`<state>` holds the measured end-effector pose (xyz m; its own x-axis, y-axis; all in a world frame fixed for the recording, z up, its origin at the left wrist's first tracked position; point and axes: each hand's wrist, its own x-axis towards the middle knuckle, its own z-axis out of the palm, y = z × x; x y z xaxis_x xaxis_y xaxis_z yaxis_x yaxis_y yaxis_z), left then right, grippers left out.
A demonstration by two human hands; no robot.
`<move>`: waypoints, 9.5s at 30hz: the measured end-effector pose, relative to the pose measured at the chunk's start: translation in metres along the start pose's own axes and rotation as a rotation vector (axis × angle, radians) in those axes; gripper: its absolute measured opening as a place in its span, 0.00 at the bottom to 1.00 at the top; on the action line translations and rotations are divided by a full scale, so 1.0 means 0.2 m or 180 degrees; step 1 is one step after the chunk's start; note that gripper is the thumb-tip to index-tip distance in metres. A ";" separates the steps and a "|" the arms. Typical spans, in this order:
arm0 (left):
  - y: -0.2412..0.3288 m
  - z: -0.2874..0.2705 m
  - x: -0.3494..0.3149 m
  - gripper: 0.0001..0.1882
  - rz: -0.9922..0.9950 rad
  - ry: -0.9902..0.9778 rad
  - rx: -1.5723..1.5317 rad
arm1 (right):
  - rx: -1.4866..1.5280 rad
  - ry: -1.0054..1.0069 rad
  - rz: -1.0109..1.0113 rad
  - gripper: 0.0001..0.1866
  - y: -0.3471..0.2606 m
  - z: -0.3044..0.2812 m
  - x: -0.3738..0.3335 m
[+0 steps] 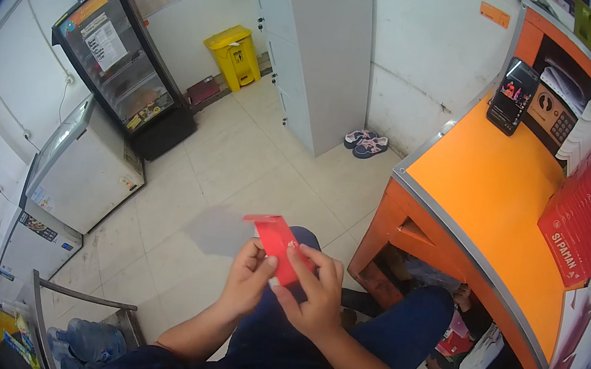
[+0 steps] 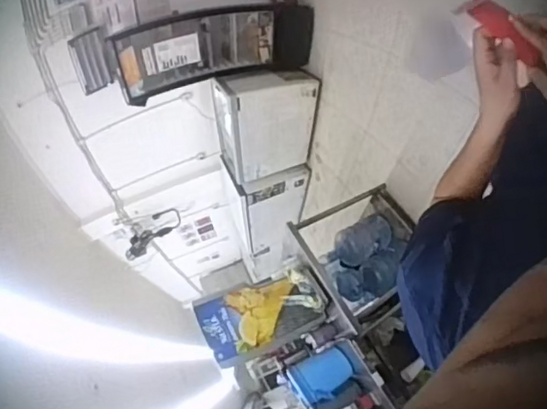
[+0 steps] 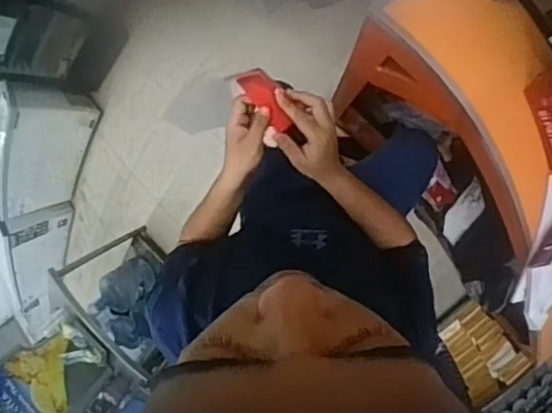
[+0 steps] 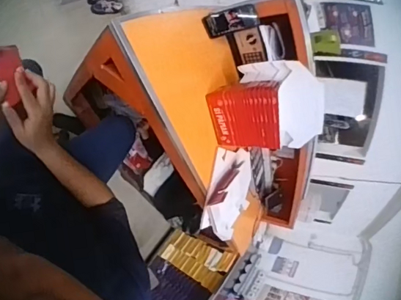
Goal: The person folds flat white cardboard pieces into box shapes by hand, creasing the flaps and tucking them into slots. They then stack the assembled boxes on an orange counter next to a stack of red boxes.
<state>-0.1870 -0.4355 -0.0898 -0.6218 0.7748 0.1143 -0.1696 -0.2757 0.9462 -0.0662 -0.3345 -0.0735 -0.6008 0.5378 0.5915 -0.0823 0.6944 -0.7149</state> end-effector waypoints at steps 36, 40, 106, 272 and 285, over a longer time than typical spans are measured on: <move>0.17 -0.11 0.00 0.23 -0.0213 -0.0898 0.2347 | 0.0243 -0.1095 0.1027 0.11 0.22 -0.06 0.02; 0.14 -0.11 -0.01 0.21 0.0232 -0.0817 0.2517 | 0.0144 -0.1134 0.1063 0.11 0.20 -0.05 0.00; -0.05 -0.01 0.05 0.11 0.1079 0.0619 -0.0223 | 0.0801 0.1133 -0.0753 0.27 0.04 -0.27 0.09; 0.05 2.53 1.07 0.43 0.1843 -0.2582 0.0226 | -0.0213 0.2781 0.0873 0.42 0.34 -2.46 0.27; -0.05 2.50 1.07 0.46 0.2100 -0.2569 0.0194 | -0.1087 0.2959 0.0690 0.42 0.44 -2.43 0.23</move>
<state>0.0643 0.0180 0.0764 0.1225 0.6370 0.7610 0.0708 -0.7705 0.6335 0.2856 -0.0170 0.0725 0.2932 0.7264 0.6216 0.2743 0.5589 -0.7825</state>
